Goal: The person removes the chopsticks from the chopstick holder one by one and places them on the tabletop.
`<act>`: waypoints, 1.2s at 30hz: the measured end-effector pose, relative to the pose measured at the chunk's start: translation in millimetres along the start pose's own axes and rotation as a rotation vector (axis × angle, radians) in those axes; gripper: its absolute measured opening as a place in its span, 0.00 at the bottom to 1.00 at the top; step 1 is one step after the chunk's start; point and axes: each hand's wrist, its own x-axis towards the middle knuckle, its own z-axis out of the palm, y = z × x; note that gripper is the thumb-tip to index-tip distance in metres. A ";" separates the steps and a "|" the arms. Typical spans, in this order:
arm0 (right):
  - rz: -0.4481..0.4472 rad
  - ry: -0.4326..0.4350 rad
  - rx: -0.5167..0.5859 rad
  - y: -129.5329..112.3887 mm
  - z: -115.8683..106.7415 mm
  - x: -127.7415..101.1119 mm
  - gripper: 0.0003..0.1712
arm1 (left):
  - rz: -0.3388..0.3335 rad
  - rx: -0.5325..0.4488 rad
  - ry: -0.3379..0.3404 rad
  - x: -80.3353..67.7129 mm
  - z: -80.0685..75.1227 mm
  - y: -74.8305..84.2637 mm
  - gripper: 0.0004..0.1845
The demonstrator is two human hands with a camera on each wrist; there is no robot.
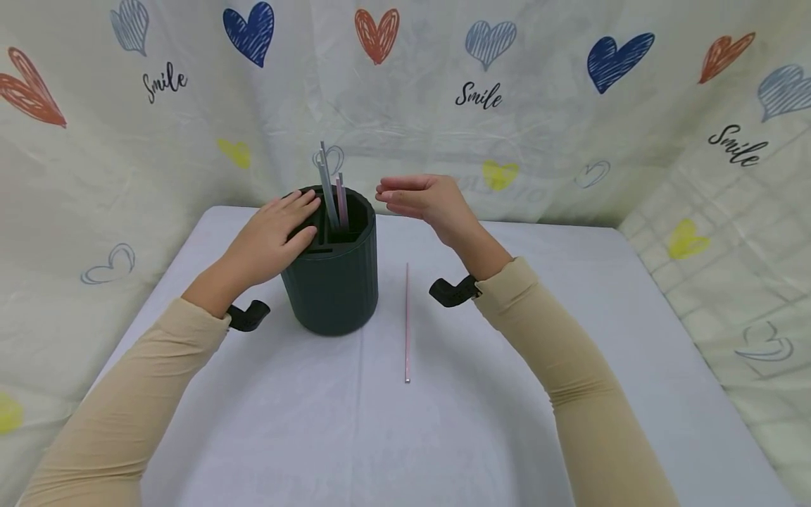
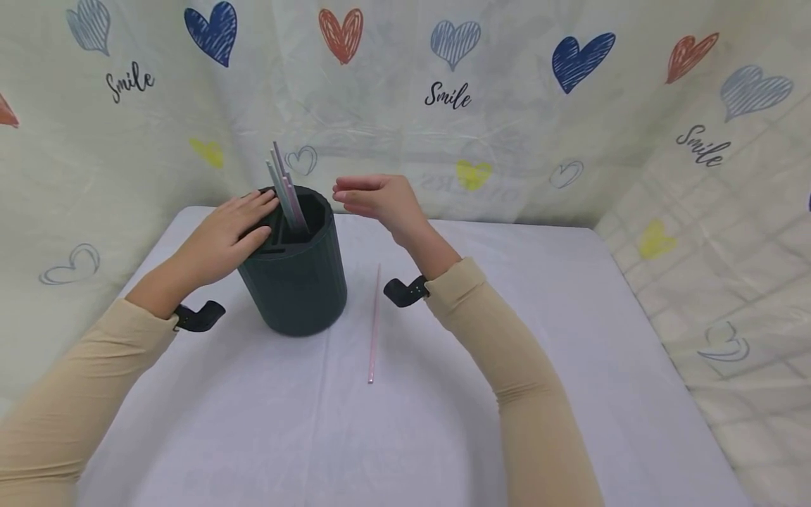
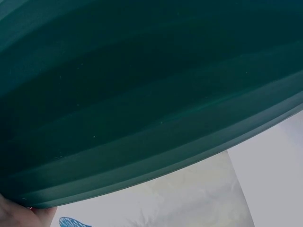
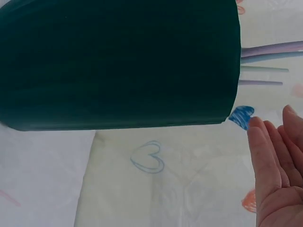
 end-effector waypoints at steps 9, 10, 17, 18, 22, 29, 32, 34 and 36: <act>-0.086 -0.086 -0.036 -0.4 17.2 7.9 0.20 | 0.001 0.004 0.007 0.9 0.7 -1.5 0.31; -0.094 -0.090 -0.046 -0.3 18.4 7.8 0.20 | 0.001 0.002 0.008 0.9 1.1 -1.6 0.31; -0.143 -0.142 -0.075 1.7 22.2 11.7 0.20 | -0.001 -0.005 0.012 1.5 2.8 -3.2 0.31; -0.146 -0.150 -0.074 2.0 22.1 12.7 0.20 | -0.002 -0.005 0.013 1.4 2.7 -3.1 0.31; -0.135 -0.169 -0.101 2.2 24.0 15.0 0.20 | -0.007 -0.005 0.013 0.3 1.4 -1.7 0.31; -0.107 -0.163 -0.106 1.8 27.9 17.2 0.21 | -0.005 -0.011 0.014 0.3 1.1 -0.6 0.31; -0.108 -0.170 -0.096 2.3 29.4 17.5 0.20 | -0.005 -0.014 0.014 0.3 1.4 -0.7 0.31; -0.115 -0.175 -0.093 2.7 30.5 17.6 0.20 | -0.004 -0.015 0.015 0.4 1.7 -0.8 0.31; -0.124 -0.183 -0.096 3.3 31.5 17.6 0.20 | -0.003 -0.015 0.016 0.4 2.0 -0.9 0.31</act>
